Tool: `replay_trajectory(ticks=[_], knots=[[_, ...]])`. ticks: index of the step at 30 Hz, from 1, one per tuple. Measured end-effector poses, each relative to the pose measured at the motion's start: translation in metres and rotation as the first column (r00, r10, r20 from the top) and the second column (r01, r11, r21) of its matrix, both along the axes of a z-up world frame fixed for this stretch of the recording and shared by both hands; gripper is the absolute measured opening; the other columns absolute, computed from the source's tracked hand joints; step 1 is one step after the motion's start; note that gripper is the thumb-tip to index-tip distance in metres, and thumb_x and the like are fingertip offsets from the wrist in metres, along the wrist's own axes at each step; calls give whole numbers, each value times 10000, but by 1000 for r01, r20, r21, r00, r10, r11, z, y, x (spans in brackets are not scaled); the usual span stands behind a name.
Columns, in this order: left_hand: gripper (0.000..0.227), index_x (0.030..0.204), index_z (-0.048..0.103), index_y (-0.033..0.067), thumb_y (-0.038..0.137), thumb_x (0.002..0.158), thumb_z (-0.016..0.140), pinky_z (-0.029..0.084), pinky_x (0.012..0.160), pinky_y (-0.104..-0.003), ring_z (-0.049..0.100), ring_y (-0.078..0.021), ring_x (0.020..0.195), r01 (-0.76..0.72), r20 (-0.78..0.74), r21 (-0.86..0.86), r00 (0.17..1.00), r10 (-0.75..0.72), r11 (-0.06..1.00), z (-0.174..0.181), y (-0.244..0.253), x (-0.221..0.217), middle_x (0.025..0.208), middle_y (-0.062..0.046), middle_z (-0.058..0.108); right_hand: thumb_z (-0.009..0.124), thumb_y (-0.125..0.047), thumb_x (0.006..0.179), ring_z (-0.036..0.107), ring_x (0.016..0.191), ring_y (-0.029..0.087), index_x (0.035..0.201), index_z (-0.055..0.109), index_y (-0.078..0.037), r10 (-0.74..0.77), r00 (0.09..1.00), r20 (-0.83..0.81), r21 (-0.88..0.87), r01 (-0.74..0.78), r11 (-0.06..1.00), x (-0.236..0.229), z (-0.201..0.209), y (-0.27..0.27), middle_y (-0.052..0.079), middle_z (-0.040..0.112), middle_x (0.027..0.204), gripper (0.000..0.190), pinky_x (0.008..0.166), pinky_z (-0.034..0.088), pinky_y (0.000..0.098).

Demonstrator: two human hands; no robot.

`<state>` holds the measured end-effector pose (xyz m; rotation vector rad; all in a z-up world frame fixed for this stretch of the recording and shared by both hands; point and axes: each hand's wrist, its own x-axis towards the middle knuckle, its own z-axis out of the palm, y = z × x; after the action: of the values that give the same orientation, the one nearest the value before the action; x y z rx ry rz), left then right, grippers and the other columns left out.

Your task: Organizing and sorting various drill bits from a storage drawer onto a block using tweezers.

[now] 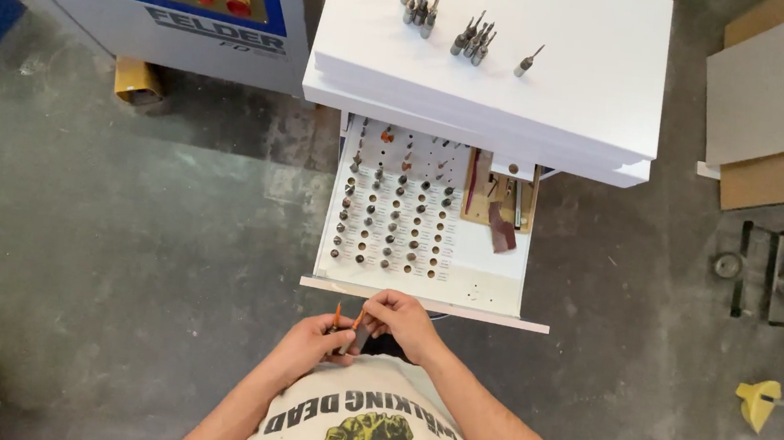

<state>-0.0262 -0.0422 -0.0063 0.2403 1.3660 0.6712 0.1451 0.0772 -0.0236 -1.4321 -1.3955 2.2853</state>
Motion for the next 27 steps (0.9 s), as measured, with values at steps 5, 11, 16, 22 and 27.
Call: replay_trajectory(ticks=[5,11,16,22,27], knots=[[339,1369,698,16,175,1075,643,705,931,-366,779,-257,1037,-6,-21,-25,1000,6,1000,11,20,-2,1110,-174,777,668,-221,1009,675,760,188,931,709,-90,81,996,25,42,-82,996,3,-7,27,90,737,865,159,760,585,332],[349,1348,707,-67,68,1027,689,696,885,-397,793,-303,942,-195,20,41,981,195,980,-21,46,0,1043,-238,786,727,-154,969,705,688,168,927,740,-29,22,1000,3,38,-22,999,3,-47,72,119,747,785,132,667,602,271],[426,1349,679,-152,-8,965,797,710,849,-442,822,-367,940,-396,-13,75,917,398,915,-47,75,-8,1064,-321,778,682,-132,991,724,677,178,1012,748,21,-74,995,-63,-18,73,997,-2,-38,110,164,762,810,167,602,617,255],[399,1360,666,-91,57,1002,759,715,824,-372,832,-322,909,-391,-42,84,917,396,916,-39,92,-13,1031,-243,762,635,-82,990,743,765,203,1123,743,43,-44,991,-129,-72,35,997,-3,-31,131,197,785,913,212,676,623,278],[319,1316,671,-118,72,1060,673,726,798,-420,826,-312,879,-394,7,79,919,394,916,-33,97,-12,1057,-297,790,679,5,938,747,767,225,1146,717,70,-52,980,-194,-60,41,997,-2,-36,136,236,782,920,222,685,635,298]])
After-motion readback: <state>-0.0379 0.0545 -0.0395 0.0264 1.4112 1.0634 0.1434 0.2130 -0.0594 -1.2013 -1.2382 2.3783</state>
